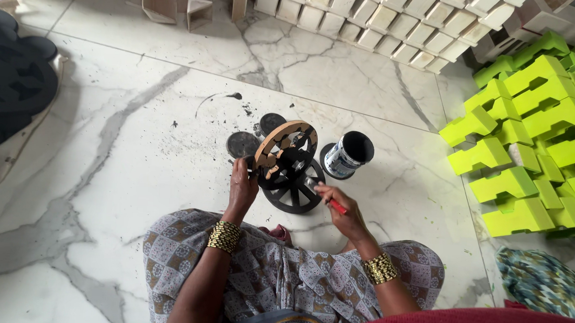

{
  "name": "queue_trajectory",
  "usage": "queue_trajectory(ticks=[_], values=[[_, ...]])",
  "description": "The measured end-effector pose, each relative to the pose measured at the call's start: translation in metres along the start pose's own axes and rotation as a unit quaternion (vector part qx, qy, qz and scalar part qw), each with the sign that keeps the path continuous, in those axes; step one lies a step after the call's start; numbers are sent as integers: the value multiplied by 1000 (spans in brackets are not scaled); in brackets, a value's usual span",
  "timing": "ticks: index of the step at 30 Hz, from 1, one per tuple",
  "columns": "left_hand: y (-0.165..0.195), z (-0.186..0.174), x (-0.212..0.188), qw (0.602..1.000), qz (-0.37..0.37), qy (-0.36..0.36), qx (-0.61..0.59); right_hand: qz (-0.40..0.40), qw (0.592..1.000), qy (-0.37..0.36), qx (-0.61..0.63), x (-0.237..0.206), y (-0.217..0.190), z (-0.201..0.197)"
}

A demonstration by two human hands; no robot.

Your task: The person sits on the floor and paints a decorative foam cutout shape black using a red-handled brush, repeatedly dipping the brush into a paint can and turning the cutout to coat different areas. Stacks of other foam shapes in green and black surround the work area.

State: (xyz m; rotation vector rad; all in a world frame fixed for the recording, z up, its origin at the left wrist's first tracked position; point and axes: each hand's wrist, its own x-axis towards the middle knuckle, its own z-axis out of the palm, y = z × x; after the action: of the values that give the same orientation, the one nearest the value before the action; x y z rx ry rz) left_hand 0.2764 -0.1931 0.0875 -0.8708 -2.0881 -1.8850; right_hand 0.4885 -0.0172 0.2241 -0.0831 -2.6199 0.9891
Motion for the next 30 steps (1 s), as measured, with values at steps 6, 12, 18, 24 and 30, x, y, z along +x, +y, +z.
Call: queue_trajectory(ticks=[6,12,18,24,30], values=[[-2,8,8,1000,15,5,8,46,996,33,75,11,9,0],[-10,16,15,1000,-5,-12,3,153,979,104,90,1,-3,-14],[-7,19,10,1000,-1,-18,14,13,970,150,190,-2,-21,-1],[8,12,4,1000,7,-25,2,-47,987,98,119,20,-44,19],[13,2,8,999,26,-18,-10,-35,997,37,59,27,-71,22]])
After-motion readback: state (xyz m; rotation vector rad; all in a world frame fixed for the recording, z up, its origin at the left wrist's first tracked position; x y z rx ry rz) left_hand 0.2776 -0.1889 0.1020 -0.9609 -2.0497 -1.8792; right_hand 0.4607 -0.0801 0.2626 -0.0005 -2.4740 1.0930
